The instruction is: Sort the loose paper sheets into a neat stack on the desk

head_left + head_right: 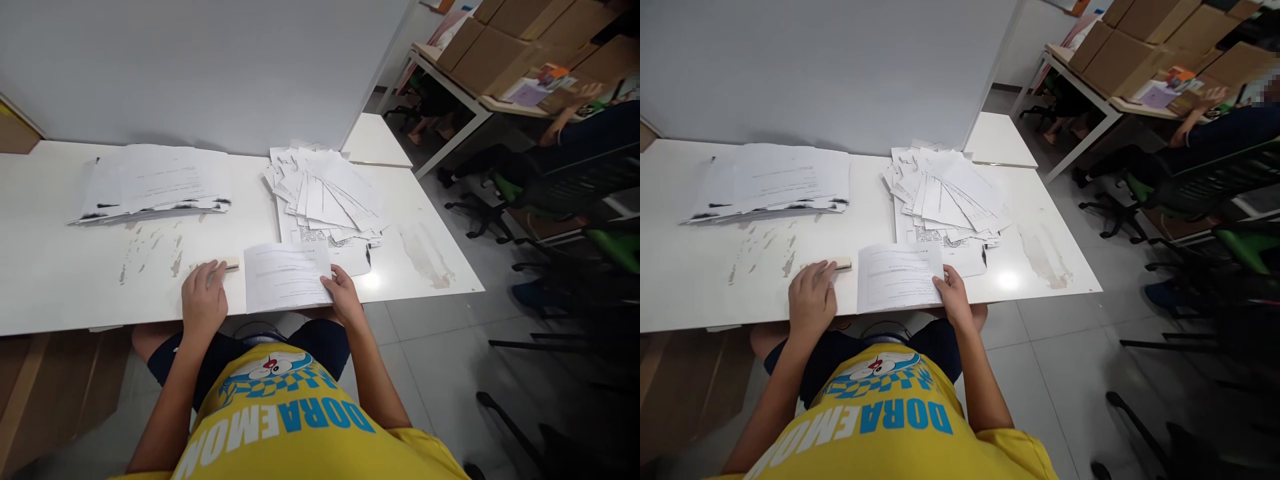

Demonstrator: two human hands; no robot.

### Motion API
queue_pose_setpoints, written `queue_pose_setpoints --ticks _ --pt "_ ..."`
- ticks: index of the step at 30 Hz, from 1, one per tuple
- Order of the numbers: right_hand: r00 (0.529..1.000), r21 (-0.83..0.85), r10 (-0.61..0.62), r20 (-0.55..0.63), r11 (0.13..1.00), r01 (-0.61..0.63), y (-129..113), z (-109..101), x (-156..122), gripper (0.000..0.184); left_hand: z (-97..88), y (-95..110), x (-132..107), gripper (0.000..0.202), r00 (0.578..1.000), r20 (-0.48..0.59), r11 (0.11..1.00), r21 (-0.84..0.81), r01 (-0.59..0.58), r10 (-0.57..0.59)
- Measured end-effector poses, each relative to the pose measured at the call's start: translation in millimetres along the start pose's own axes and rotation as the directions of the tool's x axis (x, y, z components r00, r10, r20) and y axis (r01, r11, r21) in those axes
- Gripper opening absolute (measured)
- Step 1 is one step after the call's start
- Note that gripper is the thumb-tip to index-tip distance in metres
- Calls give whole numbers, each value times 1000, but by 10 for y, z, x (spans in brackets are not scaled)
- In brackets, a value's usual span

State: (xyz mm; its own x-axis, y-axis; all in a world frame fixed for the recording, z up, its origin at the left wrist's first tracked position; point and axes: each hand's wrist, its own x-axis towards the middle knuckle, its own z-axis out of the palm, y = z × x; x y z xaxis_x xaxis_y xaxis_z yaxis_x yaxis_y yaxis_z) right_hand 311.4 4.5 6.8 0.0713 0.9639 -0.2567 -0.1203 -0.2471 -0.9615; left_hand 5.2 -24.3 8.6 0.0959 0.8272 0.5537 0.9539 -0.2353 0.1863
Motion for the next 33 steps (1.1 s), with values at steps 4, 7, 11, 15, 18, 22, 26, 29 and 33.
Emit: queue_pose_setpoints --ticks 4,7,11,15,18,22,26,29,33 --pt "1000 12 -2 -6 1000 2 -1 23 -6 36 -2 3 -1 48 1000 -5 1000 1 -1 1" --pt "1000 47 15 -13 999 -14 -28 49 -22 37 7 0 -3 49 1000 -14 1000 -2 -6 6" --pt "998 137 51 22 989 -54 -66 93 -47 40 21 -1 -7 50 1000 -19 1000 -12 -7 7" --pt "998 133 54 30 990 -57 -73 133 -37 42 18 1 -12 53 1000 -15 1000 -22 0 -1" --pt "998 72 56 5 996 -56 -58 159 -14 41 15 2 -14 53 1000 -15 1000 -20 -1 1" --pt "999 -50 38 -18 998 -39 -44 197 -4 38 25 2 -14 54 1000 -17 1000 -27 -7 6" --pt "1000 -161 11 -29 987 -15 -42 227 -19 37 32 -7 -9 53 1000 -15 998 -60 11 -12" --pt "1000 -185 1 -21 983 -4 -41 235 -25 38 30 -30 7 50 1000 -11 997 -82 17 -18" --pt "1000 -168 13 -16 986 -15 -58 244 -22 38 6 -88 52 49 1000 12 995 -95 -3 4"
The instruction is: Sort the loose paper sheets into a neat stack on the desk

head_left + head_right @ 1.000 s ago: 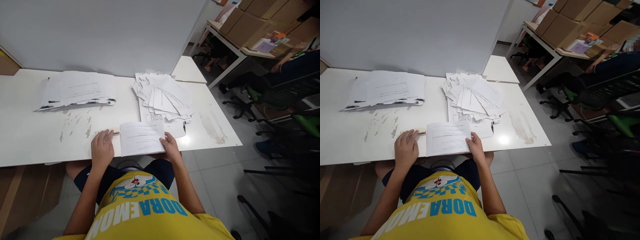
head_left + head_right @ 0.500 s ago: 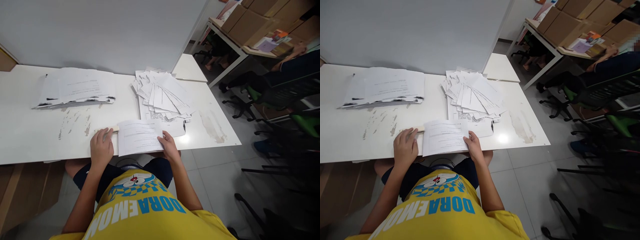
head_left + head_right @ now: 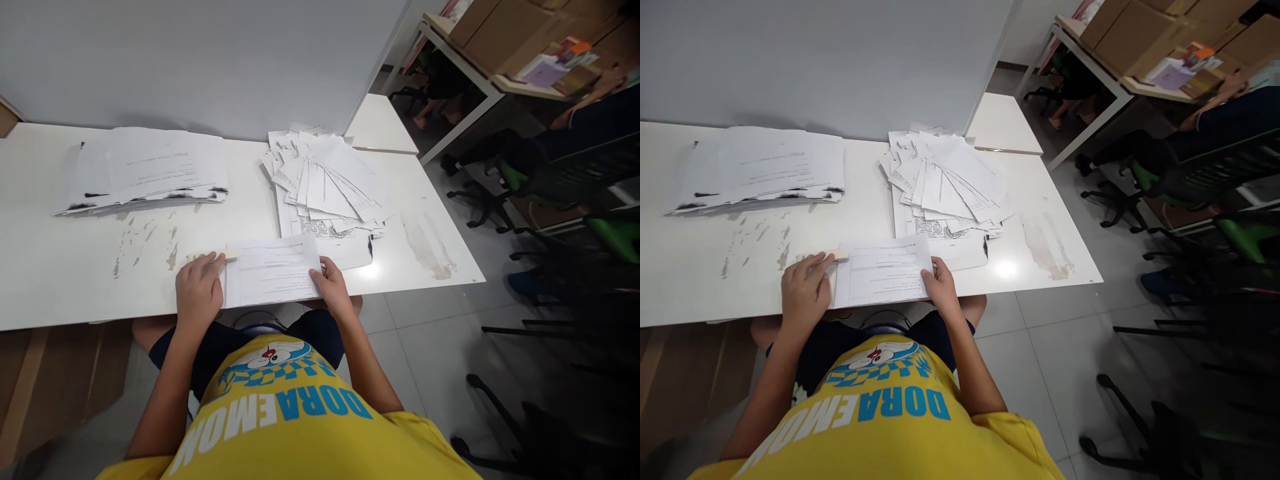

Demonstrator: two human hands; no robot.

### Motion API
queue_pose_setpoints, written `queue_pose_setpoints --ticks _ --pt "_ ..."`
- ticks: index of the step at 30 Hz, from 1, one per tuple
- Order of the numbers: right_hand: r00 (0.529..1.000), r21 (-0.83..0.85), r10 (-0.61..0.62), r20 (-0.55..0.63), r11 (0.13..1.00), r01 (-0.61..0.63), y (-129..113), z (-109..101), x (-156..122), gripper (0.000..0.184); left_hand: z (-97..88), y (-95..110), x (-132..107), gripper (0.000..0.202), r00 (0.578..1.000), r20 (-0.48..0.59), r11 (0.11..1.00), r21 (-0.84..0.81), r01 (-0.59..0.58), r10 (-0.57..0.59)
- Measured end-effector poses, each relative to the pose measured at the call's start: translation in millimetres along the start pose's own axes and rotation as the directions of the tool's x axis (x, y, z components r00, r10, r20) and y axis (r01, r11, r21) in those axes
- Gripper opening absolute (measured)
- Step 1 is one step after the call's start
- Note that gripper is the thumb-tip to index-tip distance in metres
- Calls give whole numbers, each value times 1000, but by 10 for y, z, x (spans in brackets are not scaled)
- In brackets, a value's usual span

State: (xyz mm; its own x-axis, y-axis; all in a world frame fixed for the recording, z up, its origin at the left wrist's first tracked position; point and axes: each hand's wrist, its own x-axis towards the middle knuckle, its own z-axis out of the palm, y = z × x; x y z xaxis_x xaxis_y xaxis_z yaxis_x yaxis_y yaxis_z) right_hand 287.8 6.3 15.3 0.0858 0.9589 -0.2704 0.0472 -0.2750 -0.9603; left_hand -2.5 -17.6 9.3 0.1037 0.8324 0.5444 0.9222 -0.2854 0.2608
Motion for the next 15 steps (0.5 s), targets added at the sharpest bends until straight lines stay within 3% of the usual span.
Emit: queue_pose_setpoints --ticks 4,10,15 --pt "999 9 29 12 1000 -29 -43 12 12 36 -46 -82 38 53 999 38 1000 -1 -18 18" --pt "1000 9 -4 15 1000 4 -17 37 46 34 -78 -232 48 63 977 201 996 30 -83 75" --pt "998 -45 -63 -1 997 63 43 66 48 31 -79 -248 -9 69 977 154 987 35 -157 150"
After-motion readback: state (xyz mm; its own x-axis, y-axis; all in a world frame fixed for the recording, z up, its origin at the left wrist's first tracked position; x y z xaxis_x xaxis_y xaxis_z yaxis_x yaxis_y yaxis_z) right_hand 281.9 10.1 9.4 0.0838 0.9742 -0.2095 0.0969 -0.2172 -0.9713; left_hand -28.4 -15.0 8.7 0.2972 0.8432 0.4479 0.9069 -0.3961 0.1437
